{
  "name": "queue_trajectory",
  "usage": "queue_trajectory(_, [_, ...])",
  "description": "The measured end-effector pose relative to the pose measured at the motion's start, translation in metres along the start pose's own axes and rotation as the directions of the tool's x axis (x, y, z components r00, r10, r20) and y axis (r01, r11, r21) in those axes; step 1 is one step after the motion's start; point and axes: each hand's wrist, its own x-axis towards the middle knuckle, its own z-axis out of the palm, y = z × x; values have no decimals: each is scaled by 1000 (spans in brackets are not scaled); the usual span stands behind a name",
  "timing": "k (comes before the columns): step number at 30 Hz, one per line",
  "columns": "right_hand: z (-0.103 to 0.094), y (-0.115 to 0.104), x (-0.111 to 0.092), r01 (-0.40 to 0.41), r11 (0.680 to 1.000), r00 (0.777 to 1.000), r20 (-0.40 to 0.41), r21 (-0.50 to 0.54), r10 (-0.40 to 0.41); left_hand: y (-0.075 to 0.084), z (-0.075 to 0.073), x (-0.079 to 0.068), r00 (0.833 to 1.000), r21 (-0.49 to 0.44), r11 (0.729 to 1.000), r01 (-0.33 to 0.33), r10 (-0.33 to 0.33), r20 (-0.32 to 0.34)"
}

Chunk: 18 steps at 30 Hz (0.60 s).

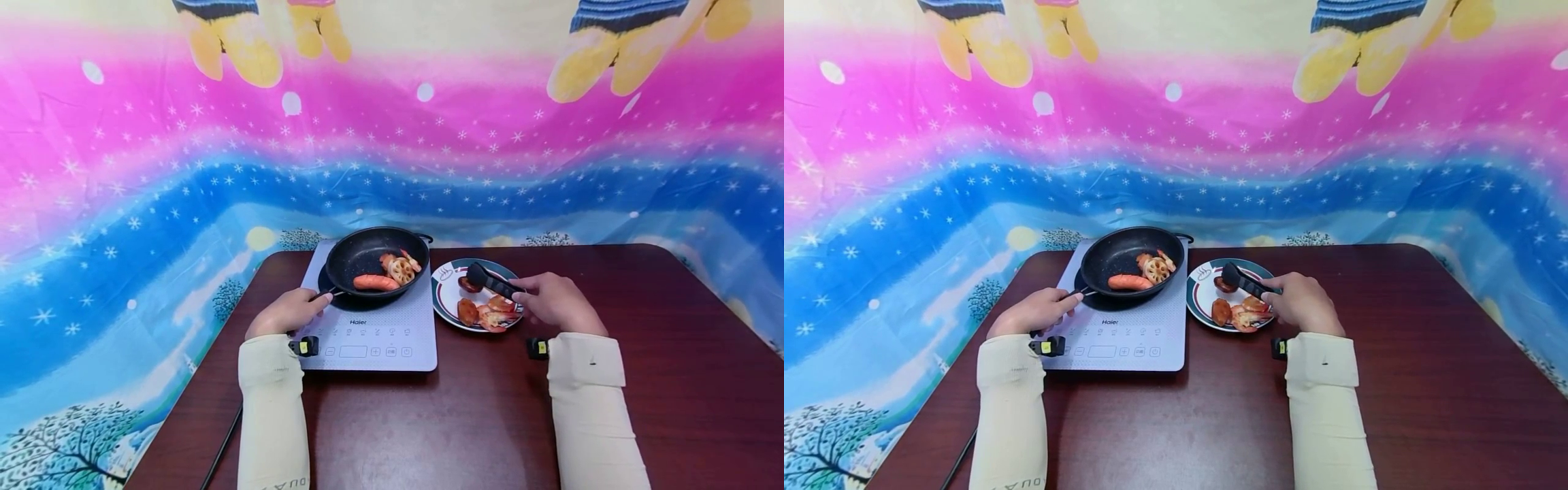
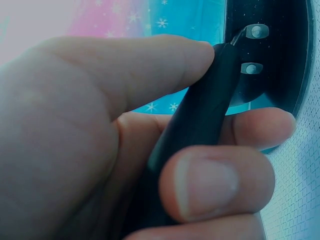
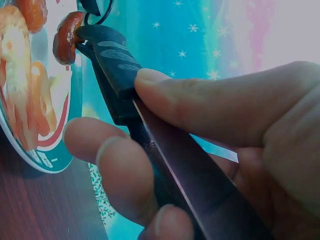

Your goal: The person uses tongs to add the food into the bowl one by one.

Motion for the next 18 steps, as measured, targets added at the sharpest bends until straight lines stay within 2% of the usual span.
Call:
queue_trajectory(9, [4,-10,2,37,999,999,-23,4,-37,-1,0,1,1000,-3,1000,-13,13,10])
queue_trajectory(13, [6,-16,0,44,999,993,-106,2,-44,-1,0,1,1000,-14,1000,-17,17,16])
queue_trajectory(18, [8,-30,-1,63,998,973,-223,2,-61,-2,0,1,1000,-24,1000,-19,19,22])
